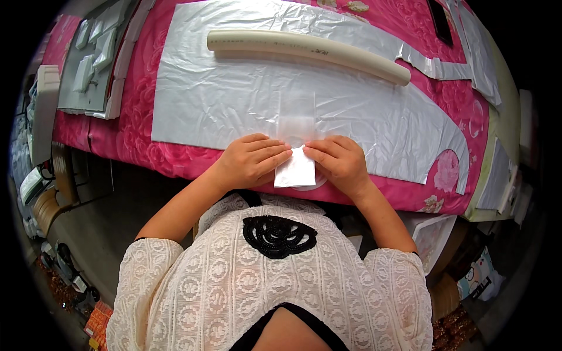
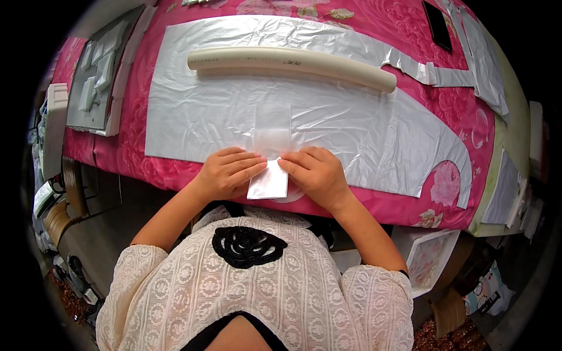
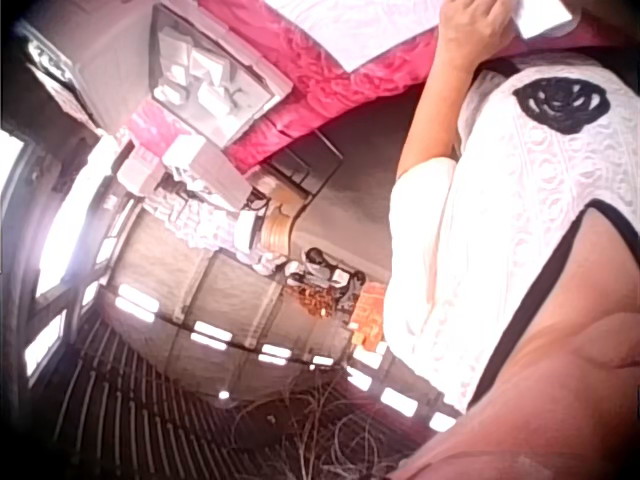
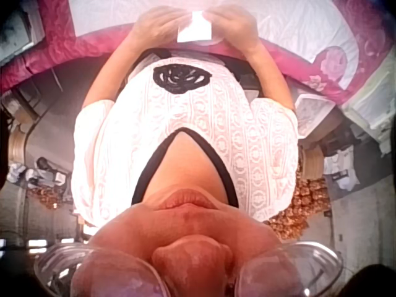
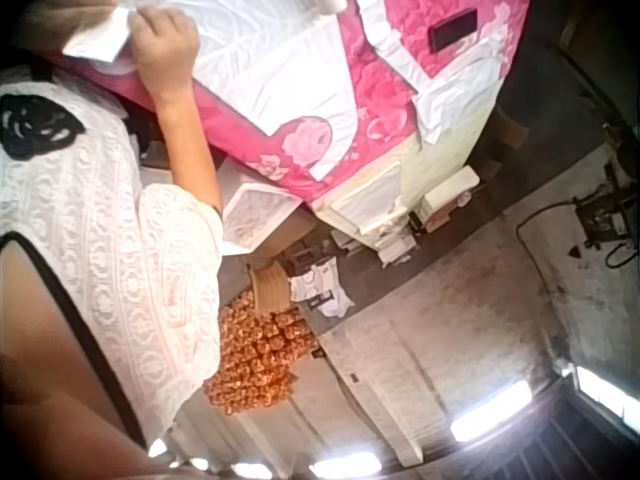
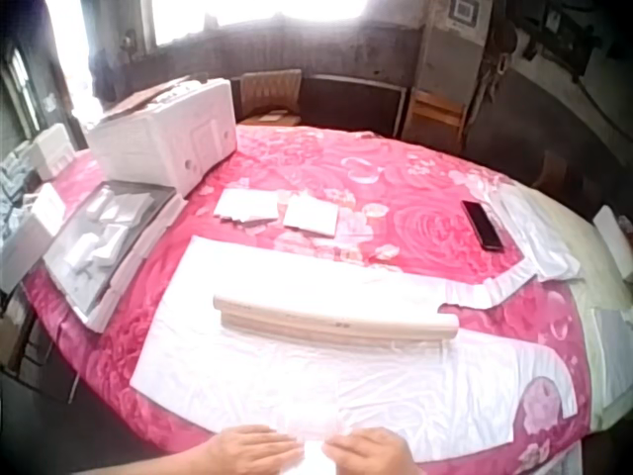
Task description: The person repeatedly unrolls a roll of clear plastic film, places a small white rectangular item onto the film, folds the film around the item to create a sealed packet, and sets the packet aside. This process is repeated multiple times on a pink floral tablecloth.
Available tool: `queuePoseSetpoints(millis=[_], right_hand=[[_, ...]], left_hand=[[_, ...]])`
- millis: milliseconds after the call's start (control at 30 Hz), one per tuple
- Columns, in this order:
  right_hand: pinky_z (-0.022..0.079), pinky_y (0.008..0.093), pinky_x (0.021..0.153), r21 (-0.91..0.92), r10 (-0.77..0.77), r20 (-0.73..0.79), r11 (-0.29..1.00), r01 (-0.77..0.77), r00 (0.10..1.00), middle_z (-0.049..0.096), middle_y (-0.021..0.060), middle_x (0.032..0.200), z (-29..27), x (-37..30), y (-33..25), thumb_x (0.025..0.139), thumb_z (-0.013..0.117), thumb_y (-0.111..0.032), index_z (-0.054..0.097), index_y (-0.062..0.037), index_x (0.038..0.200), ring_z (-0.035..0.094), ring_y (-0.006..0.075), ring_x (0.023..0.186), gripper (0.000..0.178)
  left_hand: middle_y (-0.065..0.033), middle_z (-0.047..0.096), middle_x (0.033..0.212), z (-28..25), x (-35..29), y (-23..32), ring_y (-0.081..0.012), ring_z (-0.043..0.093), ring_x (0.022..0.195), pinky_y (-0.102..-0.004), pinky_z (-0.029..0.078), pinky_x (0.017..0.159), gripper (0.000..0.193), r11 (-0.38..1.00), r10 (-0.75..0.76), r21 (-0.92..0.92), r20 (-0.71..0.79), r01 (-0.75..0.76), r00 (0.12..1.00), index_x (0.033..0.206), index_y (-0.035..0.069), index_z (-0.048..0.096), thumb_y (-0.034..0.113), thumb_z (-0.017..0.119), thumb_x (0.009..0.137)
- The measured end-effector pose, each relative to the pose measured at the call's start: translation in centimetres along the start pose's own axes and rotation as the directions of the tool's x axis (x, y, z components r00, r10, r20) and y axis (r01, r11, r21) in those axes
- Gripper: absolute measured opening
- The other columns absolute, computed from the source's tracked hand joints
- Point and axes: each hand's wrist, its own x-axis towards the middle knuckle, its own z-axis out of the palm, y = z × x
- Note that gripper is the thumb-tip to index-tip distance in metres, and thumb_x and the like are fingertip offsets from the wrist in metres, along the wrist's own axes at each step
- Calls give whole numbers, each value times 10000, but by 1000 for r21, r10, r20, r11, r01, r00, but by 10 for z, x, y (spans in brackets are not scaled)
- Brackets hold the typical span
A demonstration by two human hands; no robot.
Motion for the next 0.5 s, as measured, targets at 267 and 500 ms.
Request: queuePoseSetpoints(millis=[267,500], right_hand=[[463,328,576,278,557,321,718,-638,766,644,121,703,-9,30,5,801,623,-171,697,-53,871,612,268,619,156],[449,339,562,155,680,525,516,-843,512,613,105,569,-9,55,20,813,570,-256,670,-18,668,586,222,530,296]], left_hand=[[-109,681,836,-3,23,12,-265,655,725,-324,493,620,509,649,-674,-357,138,672,725,1243,-5,474,93,638,771],[-132,658,895,-10,43,-1,-125,623,665,-250,496,602,697,371,-837,-443,223,816,501,1388,-13,298,96,668,808]])
